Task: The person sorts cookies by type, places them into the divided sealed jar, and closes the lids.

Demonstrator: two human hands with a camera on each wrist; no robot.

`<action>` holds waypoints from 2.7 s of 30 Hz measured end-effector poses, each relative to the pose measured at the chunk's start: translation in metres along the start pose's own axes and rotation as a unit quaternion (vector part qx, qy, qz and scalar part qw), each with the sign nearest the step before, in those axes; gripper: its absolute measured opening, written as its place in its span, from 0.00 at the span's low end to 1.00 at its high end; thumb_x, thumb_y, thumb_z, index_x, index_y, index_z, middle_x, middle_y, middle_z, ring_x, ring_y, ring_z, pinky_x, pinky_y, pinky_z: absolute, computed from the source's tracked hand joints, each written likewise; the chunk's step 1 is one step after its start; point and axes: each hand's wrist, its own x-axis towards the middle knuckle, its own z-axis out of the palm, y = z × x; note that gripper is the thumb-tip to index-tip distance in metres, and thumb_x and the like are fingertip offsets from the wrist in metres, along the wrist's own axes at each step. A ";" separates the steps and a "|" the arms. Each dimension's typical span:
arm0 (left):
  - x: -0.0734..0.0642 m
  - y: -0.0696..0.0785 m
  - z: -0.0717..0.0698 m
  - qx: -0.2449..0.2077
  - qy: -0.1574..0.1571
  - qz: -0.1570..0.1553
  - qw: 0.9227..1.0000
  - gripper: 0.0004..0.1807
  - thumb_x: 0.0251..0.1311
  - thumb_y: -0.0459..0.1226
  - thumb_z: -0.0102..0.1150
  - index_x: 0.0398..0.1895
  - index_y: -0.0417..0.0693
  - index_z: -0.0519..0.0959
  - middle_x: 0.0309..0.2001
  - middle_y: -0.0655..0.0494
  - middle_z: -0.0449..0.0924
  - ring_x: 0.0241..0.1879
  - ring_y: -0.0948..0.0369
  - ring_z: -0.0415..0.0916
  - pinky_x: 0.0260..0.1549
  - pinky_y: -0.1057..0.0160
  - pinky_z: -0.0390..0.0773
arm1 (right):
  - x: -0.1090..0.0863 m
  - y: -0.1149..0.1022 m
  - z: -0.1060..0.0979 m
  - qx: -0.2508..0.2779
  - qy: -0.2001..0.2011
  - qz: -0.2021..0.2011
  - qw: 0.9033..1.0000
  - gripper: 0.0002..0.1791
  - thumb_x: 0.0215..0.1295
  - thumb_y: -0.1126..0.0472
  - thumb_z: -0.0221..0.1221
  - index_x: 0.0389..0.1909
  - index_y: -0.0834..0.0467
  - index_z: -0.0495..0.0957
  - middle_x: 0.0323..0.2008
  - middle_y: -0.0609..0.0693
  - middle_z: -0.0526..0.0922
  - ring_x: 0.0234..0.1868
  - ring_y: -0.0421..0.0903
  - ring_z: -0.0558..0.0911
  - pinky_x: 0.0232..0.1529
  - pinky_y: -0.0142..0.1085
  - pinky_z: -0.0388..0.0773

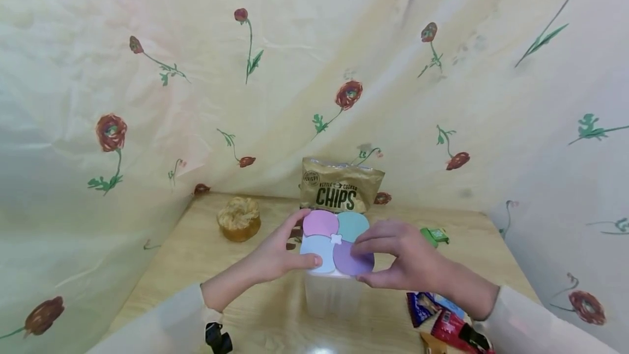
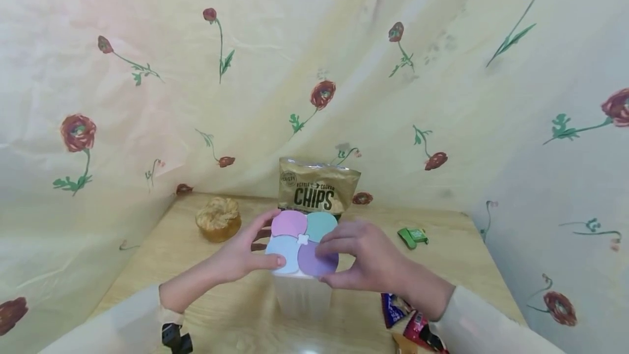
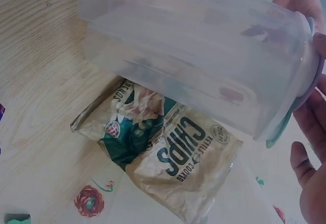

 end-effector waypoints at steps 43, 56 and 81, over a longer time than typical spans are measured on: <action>0.003 0.005 -0.005 0.016 -0.018 0.013 1.000 0.56 0.55 0.51 0.76 0.81 0.49 0.53 0.69 0.51 0.68 0.67 0.48 0.69 0.65 0.42 0.71 | 0.004 0.010 -0.018 0.092 0.012 0.161 0.983 0.14 0.63 0.71 0.69 0.44 0.51 0.88 0.44 0.45 0.89 0.43 0.39 0.86 0.45 0.31 0.82; -0.003 0.008 -0.005 0.081 0.011 0.017 0.996 0.55 0.55 0.55 0.75 0.81 0.56 0.54 0.76 0.52 0.62 0.74 0.46 0.62 0.69 0.36 0.63 | 0.008 0.015 -0.013 0.142 0.008 0.230 0.963 0.09 0.68 0.67 0.65 0.44 0.52 0.87 0.42 0.41 0.87 0.38 0.39 0.84 0.38 0.34 0.82; -0.005 0.048 0.003 0.152 0.039 0.075 0.985 0.22 0.62 0.54 0.69 0.55 0.55 0.87 0.52 0.64 0.87 0.56 0.61 0.80 0.56 0.49 0.79 | 0.015 0.014 -0.014 0.147 -0.009 0.277 0.949 0.08 0.69 0.64 0.65 0.44 0.48 0.87 0.41 0.41 0.87 0.39 0.40 0.83 0.39 0.35 0.82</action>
